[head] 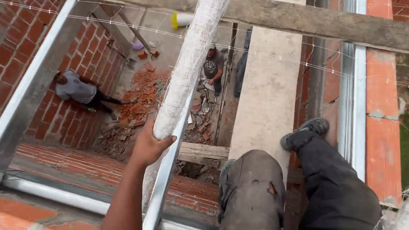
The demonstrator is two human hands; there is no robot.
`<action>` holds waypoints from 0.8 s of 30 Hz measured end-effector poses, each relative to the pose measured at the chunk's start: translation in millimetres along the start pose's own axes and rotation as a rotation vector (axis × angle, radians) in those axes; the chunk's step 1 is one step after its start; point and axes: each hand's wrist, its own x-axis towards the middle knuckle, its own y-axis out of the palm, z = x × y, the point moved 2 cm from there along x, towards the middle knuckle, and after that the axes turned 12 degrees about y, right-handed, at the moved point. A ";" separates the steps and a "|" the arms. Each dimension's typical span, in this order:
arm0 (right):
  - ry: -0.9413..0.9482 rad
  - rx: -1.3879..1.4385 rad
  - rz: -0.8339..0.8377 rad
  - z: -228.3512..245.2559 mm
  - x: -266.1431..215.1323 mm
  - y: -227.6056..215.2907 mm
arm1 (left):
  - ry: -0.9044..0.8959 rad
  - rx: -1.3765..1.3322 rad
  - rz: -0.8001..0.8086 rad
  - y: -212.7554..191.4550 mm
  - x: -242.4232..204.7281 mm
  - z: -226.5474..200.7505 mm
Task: Cutting and removing protective plastic wrap from a construction pipe using a utility knife.
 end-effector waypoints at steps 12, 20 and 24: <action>-0.292 0.216 0.250 192.4 -89.8 496.1 | 0.018 -0.038 0.074 33.2 109.9 -71.3; -0.065 -0.010 0.411 32.9 -167.8 621.7 | -0.033 -0.116 0.028 43.0 60.1 6.0; -0.002 -0.068 0.502 -83.3 -141.0 631.6 | -0.018 -0.206 0.032 70.5 68.6 35.5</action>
